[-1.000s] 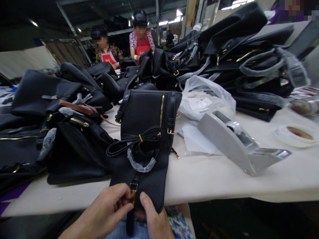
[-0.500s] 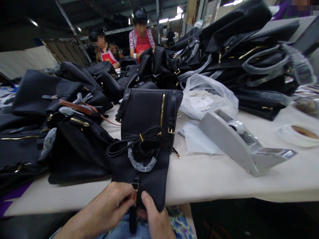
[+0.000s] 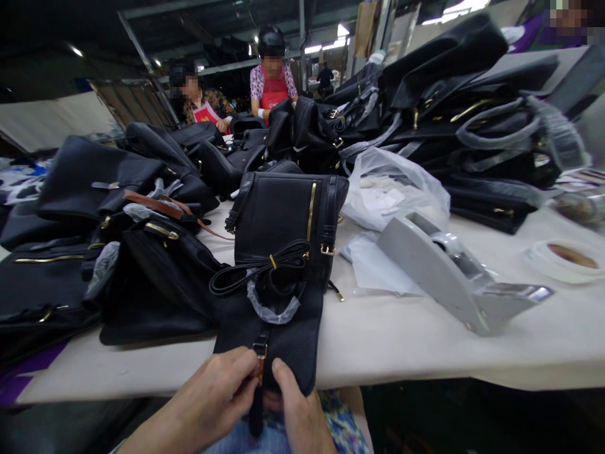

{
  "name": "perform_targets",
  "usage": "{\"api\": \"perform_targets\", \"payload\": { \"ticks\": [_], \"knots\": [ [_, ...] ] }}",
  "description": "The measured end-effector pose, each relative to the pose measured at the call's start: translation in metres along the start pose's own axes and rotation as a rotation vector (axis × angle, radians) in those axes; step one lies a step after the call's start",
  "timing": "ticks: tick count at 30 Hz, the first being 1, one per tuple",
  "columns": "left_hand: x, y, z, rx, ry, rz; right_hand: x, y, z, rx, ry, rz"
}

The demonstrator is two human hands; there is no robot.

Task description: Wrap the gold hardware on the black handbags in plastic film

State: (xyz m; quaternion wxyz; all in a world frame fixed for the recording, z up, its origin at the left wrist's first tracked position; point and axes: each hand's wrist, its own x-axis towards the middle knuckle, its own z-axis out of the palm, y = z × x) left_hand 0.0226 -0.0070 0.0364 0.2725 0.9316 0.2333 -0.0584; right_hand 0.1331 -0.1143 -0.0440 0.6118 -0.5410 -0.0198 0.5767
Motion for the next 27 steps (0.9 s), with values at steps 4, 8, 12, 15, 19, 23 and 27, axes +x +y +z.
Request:
{"api": "perform_targets", "payload": {
  "ticks": [4, 8, 12, 15, 19, 23, 27],
  "knots": [
    [0.000, -0.004, 0.005, 0.071, 0.040, -0.027, -0.001, -0.003, 0.001, 0.057, -0.062, -0.010],
    [-0.002, -0.008, -0.002, -0.075, 0.102, 0.014, 0.000, -0.001, 0.003, 0.070, -0.043, -0.018],
    [-0.011, -0.007, -0.006, -0.160, 0.185, 0.159, 0.000, -0.001, 0.004, 0.057, -0.031, -0.017],
    [-0.014, -0.007, 0.001, -0.008, 0.239, 0.240, -0.001, -0.002, 0.003, 0.008, 0.022, -0.005],
    [-0.012, -0.009, 0.013, 0.188, 0.282, 0.289, -0.002, -0.003, 0.002, -0.028, 0.059, 0.016],
    [-0.009, -0.007, 0.015, 0.347, 0.259, 0.316, -0.002, -0.002, -0.001, -0.050, 0.077, 0.025],
    [-0.006, -0.005, 0.016, 0.472, 0.175, 0.312, 0.000, 0.001, -0.007, -0.096, 0.124, 0.054]
  ]
}}
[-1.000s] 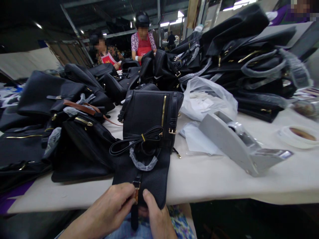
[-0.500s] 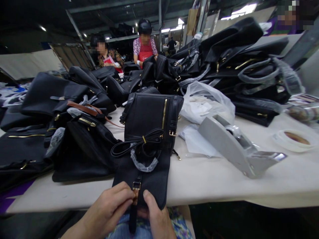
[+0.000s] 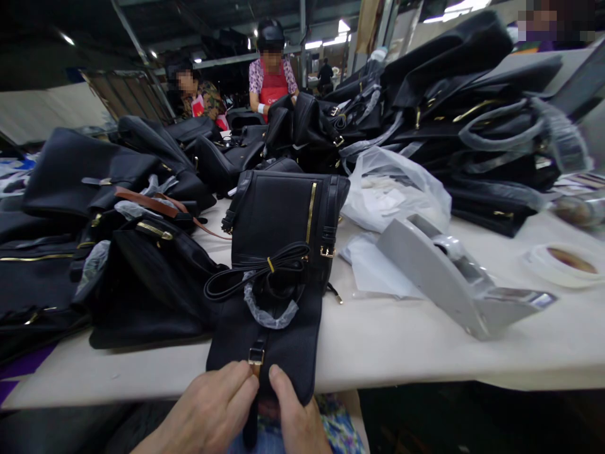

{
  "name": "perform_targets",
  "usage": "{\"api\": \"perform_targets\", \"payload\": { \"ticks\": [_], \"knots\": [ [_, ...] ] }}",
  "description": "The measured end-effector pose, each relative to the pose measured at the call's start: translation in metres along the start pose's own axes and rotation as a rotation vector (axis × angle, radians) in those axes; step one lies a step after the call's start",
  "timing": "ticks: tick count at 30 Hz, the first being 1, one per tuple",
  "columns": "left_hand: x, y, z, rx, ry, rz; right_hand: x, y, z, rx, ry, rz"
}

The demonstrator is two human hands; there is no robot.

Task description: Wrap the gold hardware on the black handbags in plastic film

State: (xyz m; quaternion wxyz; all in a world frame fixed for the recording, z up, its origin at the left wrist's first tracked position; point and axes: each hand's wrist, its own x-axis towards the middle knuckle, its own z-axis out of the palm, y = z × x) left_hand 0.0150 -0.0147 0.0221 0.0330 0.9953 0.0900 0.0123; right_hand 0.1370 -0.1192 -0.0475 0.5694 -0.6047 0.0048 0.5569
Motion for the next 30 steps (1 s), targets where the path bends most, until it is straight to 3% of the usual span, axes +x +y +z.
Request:
{"api": "perform_targets", "payload": {
  "ticks": [4, 10, 14, 22, 25, 30],
  "knots": [
    [0.003, -0.002, 0.005, -0.075, -0.084, -0.070, 0.000, 0.002, 0.000, 0.008, 0.010, -0.002],
    [0.007, -0.015, -0.007, -0.430, 0.004, -0.252, -0.004, -0.002, 0.006, 0.068, -0.048, 0.006],
    [0.003, -0.018, -0.016, -0.594, 0.022, -0.182, -0.005, -0.004, 0.005, 0.045, -0.055, 0.011],
    [-0.001, -0.011, -0.008, -0.208, 0.107, 0.026, -0.004, -0.003, 0.000, -0.090, 0.046, 0.053],
    [0.002, -0.007, -0.009, -0.107, 0.049, 0.073, -0.003, -0.002, -0.001, -0.117, 0.059, 0.071],
    [0.007, -0.002, -0.007, -0.043, -0.113, 0.013, 0.000, 0.001, -0.002, -0.071, 0.071, 0.027]
  ]
}}
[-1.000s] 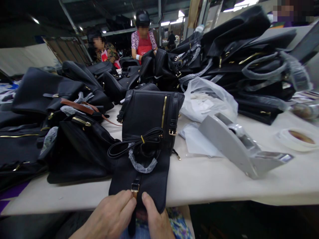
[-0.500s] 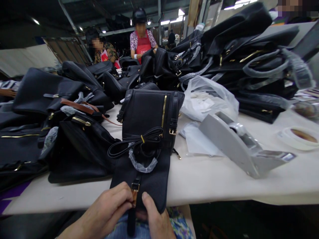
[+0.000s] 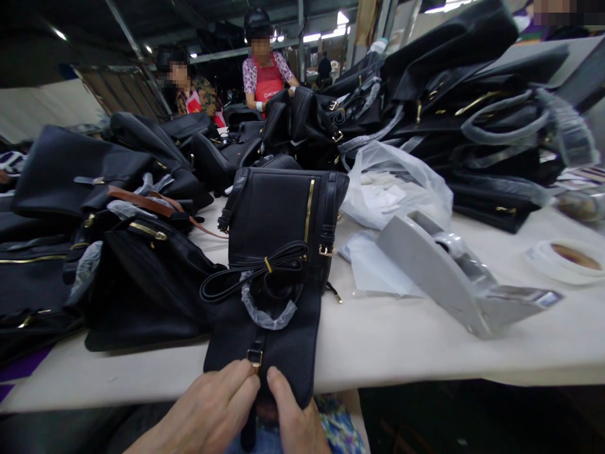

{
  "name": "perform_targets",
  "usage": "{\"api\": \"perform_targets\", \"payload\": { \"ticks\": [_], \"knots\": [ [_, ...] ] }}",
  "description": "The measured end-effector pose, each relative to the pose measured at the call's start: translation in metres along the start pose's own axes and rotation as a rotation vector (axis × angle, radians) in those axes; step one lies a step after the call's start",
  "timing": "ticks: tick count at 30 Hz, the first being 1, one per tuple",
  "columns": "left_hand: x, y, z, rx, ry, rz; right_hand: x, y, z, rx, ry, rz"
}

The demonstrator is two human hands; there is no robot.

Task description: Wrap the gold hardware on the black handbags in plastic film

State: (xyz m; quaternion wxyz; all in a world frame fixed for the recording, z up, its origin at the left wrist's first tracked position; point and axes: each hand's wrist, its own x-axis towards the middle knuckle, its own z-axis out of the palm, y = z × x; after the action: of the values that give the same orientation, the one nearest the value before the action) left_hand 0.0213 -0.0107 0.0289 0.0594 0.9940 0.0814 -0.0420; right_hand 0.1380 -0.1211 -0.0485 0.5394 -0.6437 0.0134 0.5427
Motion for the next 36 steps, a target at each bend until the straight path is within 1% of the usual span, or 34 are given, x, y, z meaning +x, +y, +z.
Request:
{"api": "perform_targets", "payload": {
  "ticks": [3, 7, 9, 13, 15, 18, 20, 22, 25, 27, 29, 33, 36],
  "knots": [
    [0.000, 0.000, 0.004, -0.002, -0.031, -0.028, 0.001, 0.002, 0.001, 0.040, -0.014, -0.001],
    [-0.001, -0.002, 0.006, -0.006, -0.007, -0.007, 0.000, 0.001, 0.002, 0.071, -0.029, -0.007],
    [-0.001, -0.004, 0.008, -0.028, 0.004, -0.027, -0.001, -0.001, 0.003, 0.077, -0.050, -0.010],
    [0.000, -0.011, 0.012, -0.101, 0.095, -0.083, -0.004, -0.006, 0.003, 0.093, -0.115, 0.026],
    [0.001, -0.015, 0.012, -0.140, 0.147, -0.096, -0.005, -0.007, 0.002, 0.092, -0.112, 0.045],
    [0.001, -0.018, 0.009, -0.186, 0.222, -0.133, -0.003, -0.005, 0.001, 0.073, -0.062, 0.058],
    [-0.001, -0.019, 0.004, -0.247, 0.227, -0.176, -0.003, -0.004, 0.002, 0.062, -0.042, 0.057],
    [-0.004, -0.019, -0.002, -0.313, 0.221, -0.239, -0.003, -0.004, 0.002, 0.053, -0.052, 0.048],
    [-0.008, -0.018, -0.009, -0.422, 0.223, -0.321, -0.004, -0.005, 0.001, 0.038, -0.105, 0.050],
    [-0.010, -0.016, -0.009, -0.498, 0.225, -0.298, -0.005, -0.006, 0.000, 0.025, -0.121, 0.041],
    [-0.009, -0.012, -0.005, -0.520, 0.230, -0.247, -0.006, -0.008, 0.000, 0.013, -0.112, 0.021],
    [-0.003, -0.006, 0.004, -0.410, 0.250, -0.237, -0.007, -0.009, 0.002, 0.014, -0.113, 0.043],
    [0.000, -0.010, -0.002, -0.423, 0.346, -0.262, -0.006, -0.008, 0.004, 0.048, -0.118, 0.066]
  ]
}}
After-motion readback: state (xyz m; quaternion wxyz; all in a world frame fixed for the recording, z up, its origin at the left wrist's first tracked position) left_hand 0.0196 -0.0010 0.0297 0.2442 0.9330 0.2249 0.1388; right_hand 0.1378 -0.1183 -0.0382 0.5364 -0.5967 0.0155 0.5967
